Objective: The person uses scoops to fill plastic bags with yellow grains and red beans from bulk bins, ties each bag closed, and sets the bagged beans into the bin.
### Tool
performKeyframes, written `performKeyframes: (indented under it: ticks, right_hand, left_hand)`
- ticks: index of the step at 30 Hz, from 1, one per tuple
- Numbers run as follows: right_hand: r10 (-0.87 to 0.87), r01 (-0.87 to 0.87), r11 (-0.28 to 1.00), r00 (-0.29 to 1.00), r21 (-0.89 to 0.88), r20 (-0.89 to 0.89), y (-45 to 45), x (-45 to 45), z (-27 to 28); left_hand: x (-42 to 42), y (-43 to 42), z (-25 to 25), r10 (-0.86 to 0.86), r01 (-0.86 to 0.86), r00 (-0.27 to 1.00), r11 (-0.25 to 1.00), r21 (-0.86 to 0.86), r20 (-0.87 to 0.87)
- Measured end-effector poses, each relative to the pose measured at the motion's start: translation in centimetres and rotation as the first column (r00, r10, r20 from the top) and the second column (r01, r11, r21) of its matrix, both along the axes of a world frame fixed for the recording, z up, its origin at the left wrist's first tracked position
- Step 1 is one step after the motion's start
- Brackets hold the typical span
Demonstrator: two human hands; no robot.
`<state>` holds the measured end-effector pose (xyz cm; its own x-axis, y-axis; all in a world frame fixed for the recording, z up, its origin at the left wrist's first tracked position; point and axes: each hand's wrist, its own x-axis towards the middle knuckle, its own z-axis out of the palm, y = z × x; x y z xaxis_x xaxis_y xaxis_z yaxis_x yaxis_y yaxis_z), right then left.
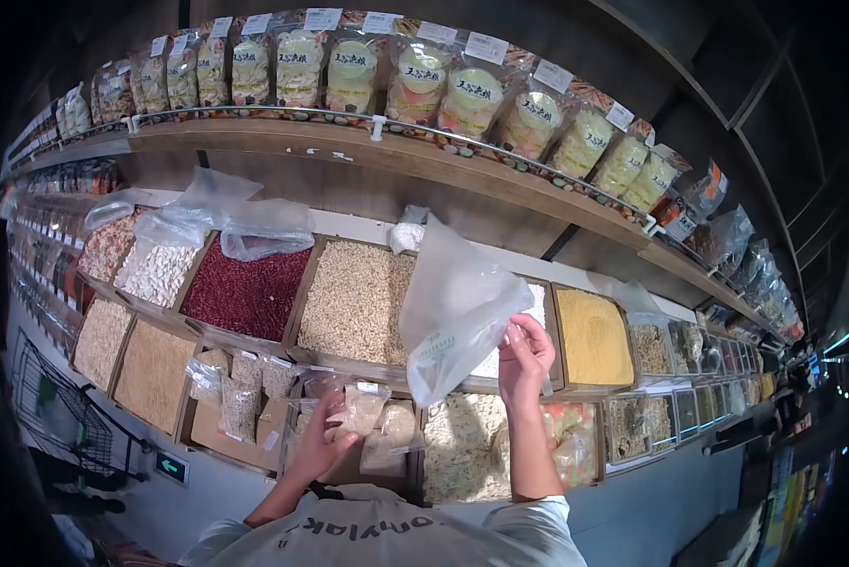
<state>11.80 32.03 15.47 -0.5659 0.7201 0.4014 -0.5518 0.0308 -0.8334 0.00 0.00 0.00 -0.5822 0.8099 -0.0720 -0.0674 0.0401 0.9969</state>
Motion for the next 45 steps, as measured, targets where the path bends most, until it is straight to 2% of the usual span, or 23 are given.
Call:
performKeyframes:
  ticks: [2,3,4,5,6,7,9,10,12,15,17,21,23,27,29,30,35,37,39,41,42,43,45]
  right_hand:
    - [0.073,-0.085,0.970,0.996,-0.226,-0.059,-3.0,0.9,0.2]
    - [0.030,-0.034,0.968,0.999,-0.249,-0.021,-4.4,2.4,-1.3]
    - [-0.032,0.056,0.976,0.993,-0.211,0.116,-7.1,2.7,-0.6]
    - [-0.073,0.096,0.992,0.968,-0.085,0.240,-8.2,3.2,-2.2]
    - [-0.040,0.045,0.999,0.938,-0.008,0.344,-9.3,3.9,-3.5]
    - [0.038,-0.012,0.997,0.938,-0.078,0.345,-11.0,4.1,-4.6]
    - [0.114,-0.063,0.985,0.935,-0.158,0.336,-13.6,3.9,-6.1]
    - [0.175,-0.122,0.976,0.932,-0.180,0.318,-14.6,3.8,-6.3]
    - [0.234,-0.178,0.962,0.927,-0.206,0.293,-15.4,3.8,-6.7]
    - [0.225,-0.205,0.974,0.910,-0.094,0.349,-15.6,4.1,-7.2]
    - [0.198,-0.240,0.969,0.888,0.052,0.415,-15.3,4.2,-7.3]
    - [0.223,-0.300,0.951,0.833,0.075,0.507,-15.7,4.1,-6.8]
    - [0.077,-0.363,0.865,0.778,0.347,0.623,-16.1,3.8,-6.2]
    - [0.008,-0.388,0.831,0.725,0.398,0.689,-16.1,3.6,-5.8]
    - [-0.015,-0.370,0.835,0.725,0.407,0.689,-15.6,3.7,-5.8]
    - [-0.023,-0.362,0.839,0.722,0.406,0.692,-15.1,3.7,-6.0]
    - [-0.153,-0.246,0.842,0.745,0.480,0.650,-12.8,4.5,-6.8]
    - [-0.163,-0.188,0.875,0.753,0.447,0.638,-12.3,4.8,-7.0]
    - [-0.266,-0.132,0.839,0.746,0.528,0.610,-11.3,5.2,-8.0]
    - [-0.285,-0.112,0.856,0.713,0.505,0.640,-10.5,5.9,-7.9]
    - [-0.257,-0.074,0.895,0.722,0.440,0.643,-10.1,6.2,-8.1]
    - [-0.226,-0.038,0.928,0.731,0.370,0.644,-9.9,6.4,-8.3]
    - [-0.211,-0.041,0.936,0.730,0.351,0.649,-9.9,6.5,-8.2]
  left_hand:
    - [-0.9,0.5,2.1,0.220,-0.197,0.964,0.968,0.157,-0.147]
    - [-0.1,0.2,2.8,0.207,-0.185,0.966,0.973,0.140,-0.158]
    - [0.0,0.1,3.7,0.225,-0.190,0.933,0.971,0.148,-0.279]
    - [0.0,0.3,4.8,0.242,-0.193,0.886,0.968,0.160,-0.397]
    - [0.1,0.6,6.6,0.197,-0.129,0.835,0.978,0.166,-0.513]
    - [0.7,1.0,6.9,0.188,-0.120,0.836,0.979,0.162,-0.515]
    - [2.1,1.9,7.5,-0.049,0.071,0.962,0.995,0.075,-0.269]
    - [2.9,2.3,7.8,-0.066,0.088,0.936,0.995,0.050,-0.346]
    - [4.1,2.7,6.7,-0.090,0.099,0.946,0.995,0.014,-0.310]
    - [5.3,2.6,4.9,-0.126,0.133,0.958,0.991,0.013,-0.259]
    - [5.8,2.7,4.3,-0.116,0.135,0.976,0.986,0.094,-0.185]
    - [6.0,2.9,4.1,-0.131,0.171,0.950,0.978,0.122,-0.284]
    - [6.0,3.0,4.8,-0.157,0.196,0.965,0.964,0.179,-0.211]
    - [5.7,2.5,4.7,-0.076,0.092,0.988,0.989,0.114,-0.137]
    - [5.2,2.4,4.5,0.091,-0.069,0.979,0.990,0.125,-0.182]
    - [5.2,2.8,4.3,0.189,-0.145,0.963,0.964,0.221,-0.194]
    - [3.5,1.7,4.6,0.205,-0.178,0.953,0.975,0.134,-0.222]
    - [2.9,1.5,3.1,0.337,-0.303,0.900,0.939,0.159,-0.276]
    - [2.5,0.8,2.9,0.341,-0.309,0.909,0.937,0.162,-0.239]
    - [1.8,0.5,3.4,0.330,-0.275,0.815,0.944,0.182,-0.476]
    - [1.6,0.4,4.2,0.329,-0.276,0.816,0.944,0.180,-0.476]
    - [1.4,0.3,5.2,0.253,-0.213,0.783,0.967,0.138,-0.568]
    - [1.6,0.2,5.9,0.173,-0.158,0.739,0.984,0.082,-0.651]
